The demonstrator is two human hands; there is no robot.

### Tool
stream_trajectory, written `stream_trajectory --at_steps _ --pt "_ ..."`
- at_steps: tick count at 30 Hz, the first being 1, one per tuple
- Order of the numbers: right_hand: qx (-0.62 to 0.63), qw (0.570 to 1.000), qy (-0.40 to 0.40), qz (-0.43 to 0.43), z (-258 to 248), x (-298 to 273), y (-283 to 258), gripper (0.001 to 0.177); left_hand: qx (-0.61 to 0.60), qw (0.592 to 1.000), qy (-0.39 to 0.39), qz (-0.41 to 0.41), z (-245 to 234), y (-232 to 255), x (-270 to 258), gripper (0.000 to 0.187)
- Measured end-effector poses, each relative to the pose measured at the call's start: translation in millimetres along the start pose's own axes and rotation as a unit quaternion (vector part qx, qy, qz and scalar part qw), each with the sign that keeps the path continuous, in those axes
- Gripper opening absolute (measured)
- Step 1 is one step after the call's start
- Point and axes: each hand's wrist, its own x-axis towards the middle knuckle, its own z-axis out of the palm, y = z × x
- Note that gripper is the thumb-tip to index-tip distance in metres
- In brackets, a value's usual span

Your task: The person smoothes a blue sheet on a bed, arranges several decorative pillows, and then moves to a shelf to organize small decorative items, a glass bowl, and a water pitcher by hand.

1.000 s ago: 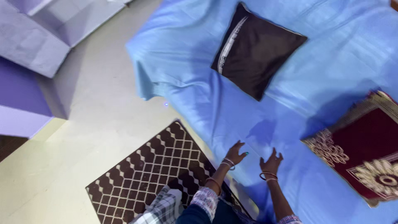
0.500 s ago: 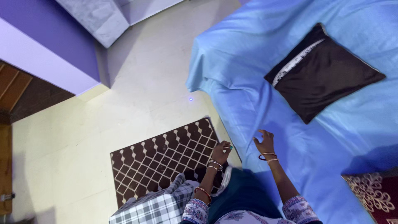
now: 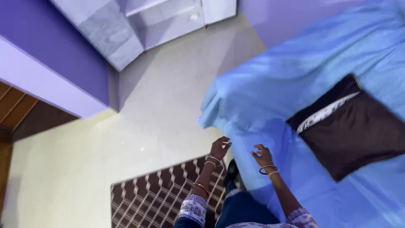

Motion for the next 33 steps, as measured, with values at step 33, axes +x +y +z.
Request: stream_trajectory --at_steps 33 --pt "-0.293 0.937 0.170 0.088 -19 421 -149 0.063 0.017 0.908 -0.417 0.043 61 -64 536 0.072"
